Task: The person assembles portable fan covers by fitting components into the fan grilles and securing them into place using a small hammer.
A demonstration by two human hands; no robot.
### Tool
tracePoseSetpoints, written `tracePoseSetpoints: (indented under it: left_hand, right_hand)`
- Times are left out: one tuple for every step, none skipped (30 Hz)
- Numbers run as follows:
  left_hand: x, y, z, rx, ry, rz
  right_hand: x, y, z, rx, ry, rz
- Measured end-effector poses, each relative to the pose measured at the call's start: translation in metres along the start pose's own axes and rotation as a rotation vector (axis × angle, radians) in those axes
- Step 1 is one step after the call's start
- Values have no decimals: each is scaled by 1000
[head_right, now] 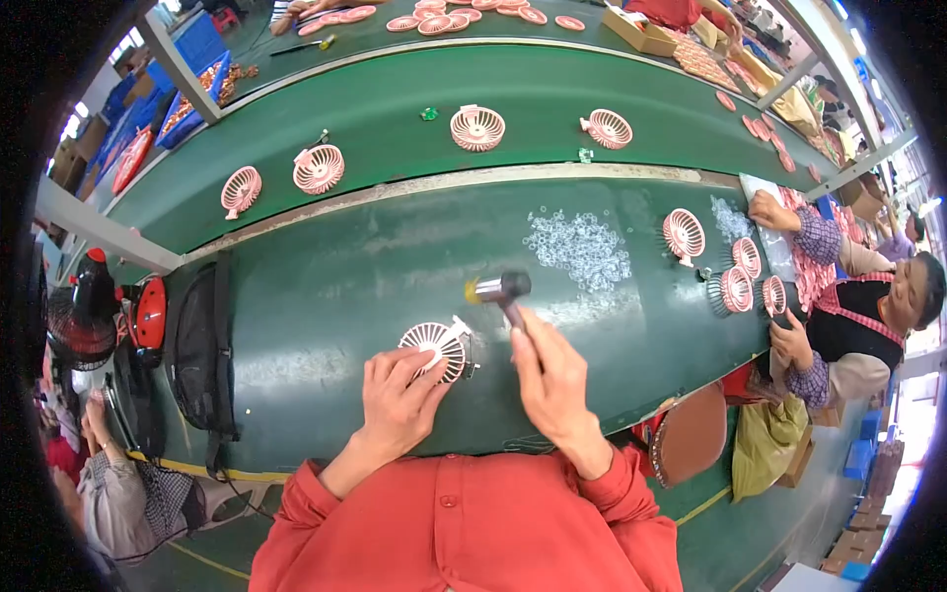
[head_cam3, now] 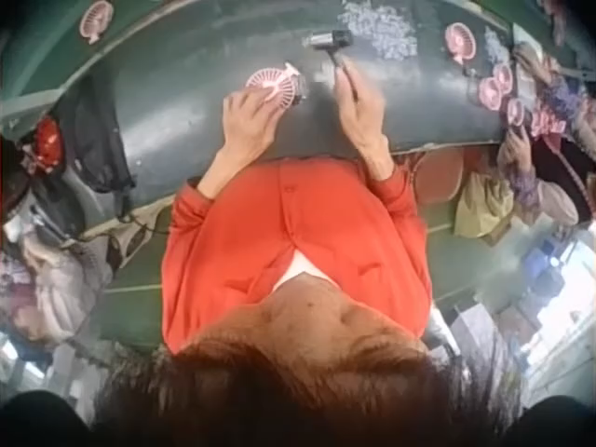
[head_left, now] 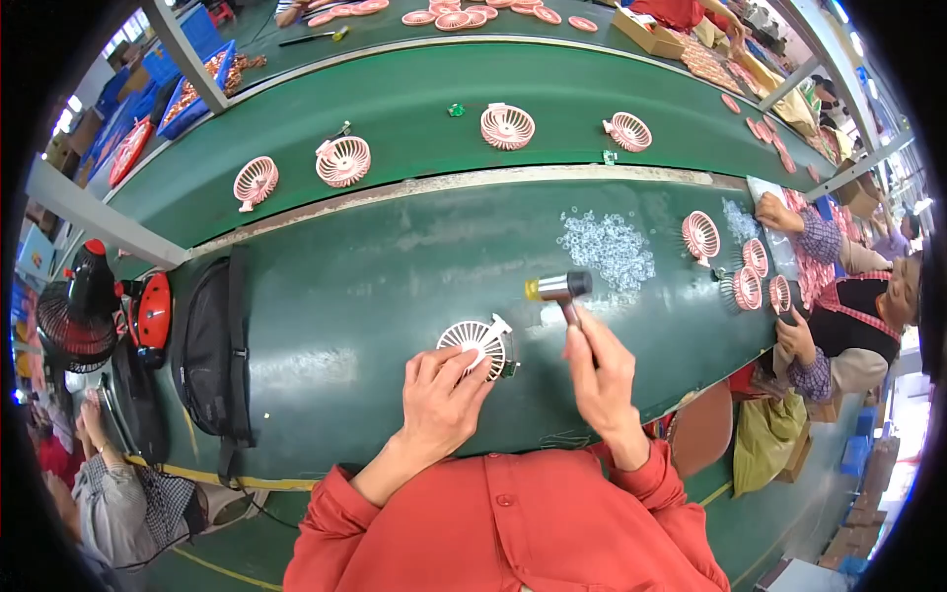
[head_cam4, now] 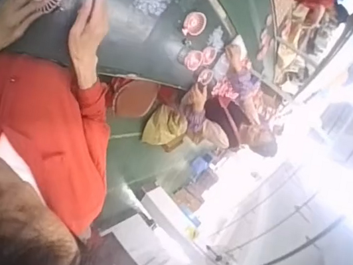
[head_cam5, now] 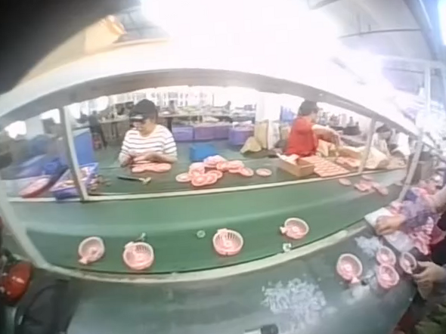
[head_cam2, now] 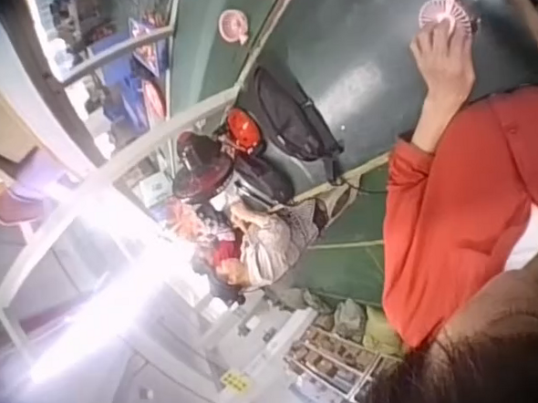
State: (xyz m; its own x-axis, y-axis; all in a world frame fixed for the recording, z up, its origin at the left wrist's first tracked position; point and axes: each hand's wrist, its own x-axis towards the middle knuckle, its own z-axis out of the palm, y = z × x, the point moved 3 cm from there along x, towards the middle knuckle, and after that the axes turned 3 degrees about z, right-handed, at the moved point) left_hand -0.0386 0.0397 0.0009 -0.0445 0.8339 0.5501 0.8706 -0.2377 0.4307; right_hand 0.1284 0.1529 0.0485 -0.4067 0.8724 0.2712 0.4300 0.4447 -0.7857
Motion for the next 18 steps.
tracePoseSetpoints:
  left_hand:
    - [1, 1, 1, -9, 0, 8]
    - [1, 1, 0, -5, -3, 9]
    - [0, 1, -1, -1, -6, 11]
    - [0, 2, -4, -26, -14, 18]
    - [-1, 1, -5, -28, -23, 22]
    - [-3, -1, -6, -30, -31, 26]
    - [-5, -2, -8, -35, -44, 27]
    - [-6, -3, -10, -40, -43, 28]
    - [-7, -5, -12, -56, -52, 27]
    - [-8, -5, -13, -74, -61, 28]
    - [-9, -6, -13, -84, -54, 31]
    - [-8, -7, -14, -85, -54, 32]
    - [-8, -6, -15, -95, -59, 18]
    - [-8, -6, -16, -103, -65, 3]
    - [-8, -6, -16, -101, -67, 1]
    - [-8, -6, -17, -105, -61, -4]
    - [-7, -7, -18, -109, -55, -8]
    - [-5, -6, -17, -102, -56, -13]
  right_hand:
    - [-11, 3, 3, -111, 31, -141]
    - [-16, 7, 13, -97, 58, -276]
    - [-24, 13, 20, -282, -194, -111]
    - [-27, 28, 27, -293, -255, -4]
    - [-24, 44, 24, -293, -256, 37]
    - [-18, 57, 17, -292, -256, 78]
    - [-14, 67, 11, -146, -203, 237]
    - [-9, 74, 3, -84, -141, 352]
    - [-3, 81, -5, -21, -78, 466]
    - [3, 91, -15, -27, 16, 495]
    - [8, 103, -25, -146, 35, 511]
    - [12, 111, -31, -147, 74, 527]
    - [15, 115, -36, -147, 110, 544]
    - [19, 119, -38, -153, 113, 565]
    - [23, 121, -39, -157, 114, 587]
    - [28, 115, -37, -175, 110, 578]
    - [29, 116, -35, -170, 104, 577]
    - [31, 115, -33, -197, 106, 535]
